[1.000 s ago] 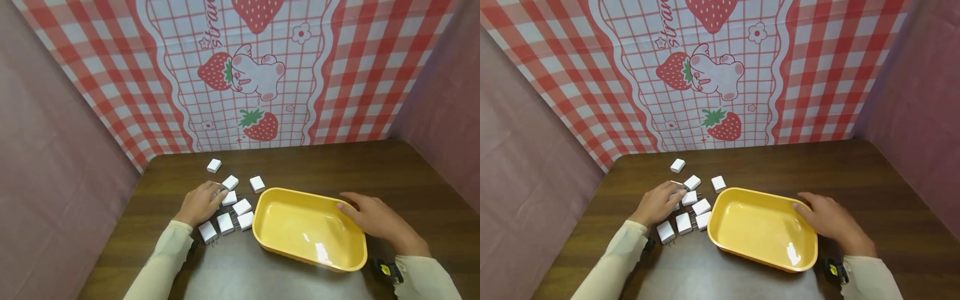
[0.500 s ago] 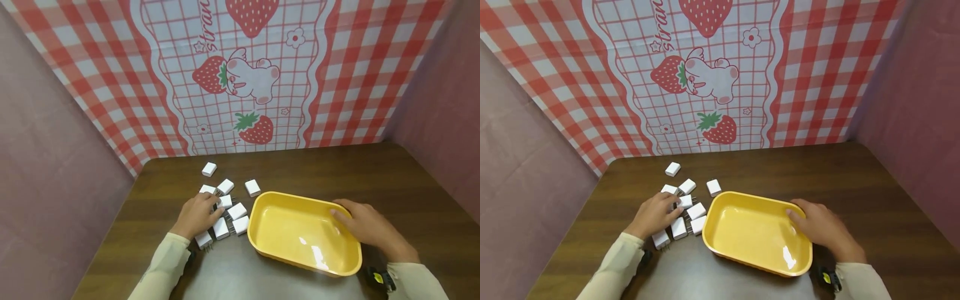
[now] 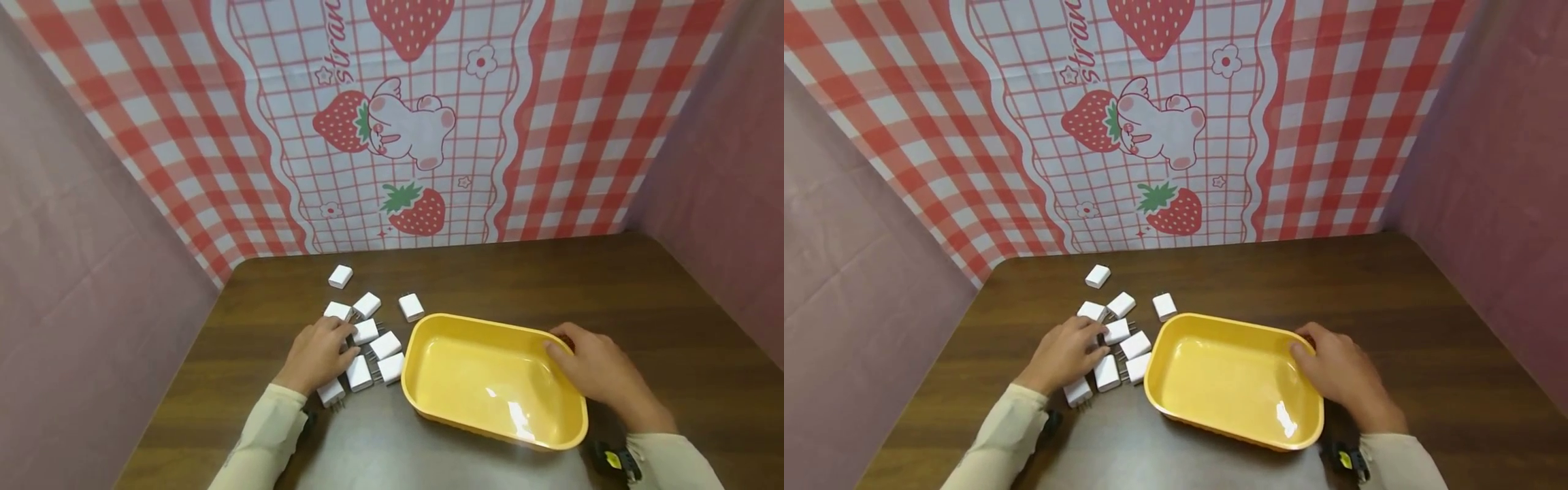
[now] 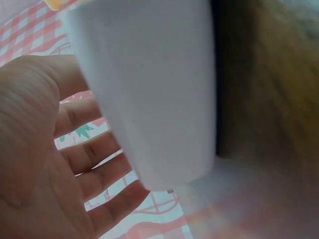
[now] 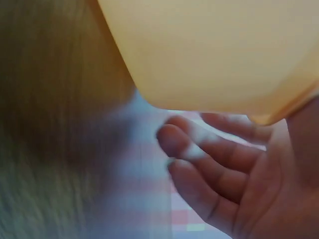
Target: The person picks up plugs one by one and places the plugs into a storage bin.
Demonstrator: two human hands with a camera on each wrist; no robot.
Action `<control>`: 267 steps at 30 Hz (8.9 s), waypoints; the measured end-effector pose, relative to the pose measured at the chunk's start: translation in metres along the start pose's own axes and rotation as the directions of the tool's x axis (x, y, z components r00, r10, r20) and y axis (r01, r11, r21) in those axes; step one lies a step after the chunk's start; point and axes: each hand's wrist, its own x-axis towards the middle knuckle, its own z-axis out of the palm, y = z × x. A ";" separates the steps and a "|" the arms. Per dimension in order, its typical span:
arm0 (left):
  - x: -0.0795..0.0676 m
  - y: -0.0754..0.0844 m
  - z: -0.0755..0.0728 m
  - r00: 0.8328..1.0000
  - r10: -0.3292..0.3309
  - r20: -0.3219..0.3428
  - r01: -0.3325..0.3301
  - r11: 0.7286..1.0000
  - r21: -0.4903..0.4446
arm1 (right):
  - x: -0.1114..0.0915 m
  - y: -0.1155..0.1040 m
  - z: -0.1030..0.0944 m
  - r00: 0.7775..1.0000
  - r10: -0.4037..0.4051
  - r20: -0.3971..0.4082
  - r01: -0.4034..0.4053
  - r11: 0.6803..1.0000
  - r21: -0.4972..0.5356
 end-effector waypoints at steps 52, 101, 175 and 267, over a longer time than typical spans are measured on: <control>-0.014 0.036 -0.022 0.996 0.063 -0.058 -0.060 0.997 0.057 | 0.003 -0.003 0.017 0.946 0.185 -0.268 -0.132 0.970 0.203; 0.053 0.169 -0.004 0.959 0.266 0.095 -0.279 0.945 0.173 | 0.006 0.002 0.020 0.960 0.141 -0.243 -0.090 0.974 0.208; 0.057 0.073 -0.044 0.997 -0.068 0.048 0.061 0.989 0.135 | 0.007 0.005 0.021 0.964 0.156 -0.214 -0.113 0.973 0.199; 0.098 -0.064 0.013 0.888 -0.368 0.277 0.295 0.916 0.272 | 0.006 0.004 0.020 0.970 0.169 -0.175 -0.127 0.966 0.226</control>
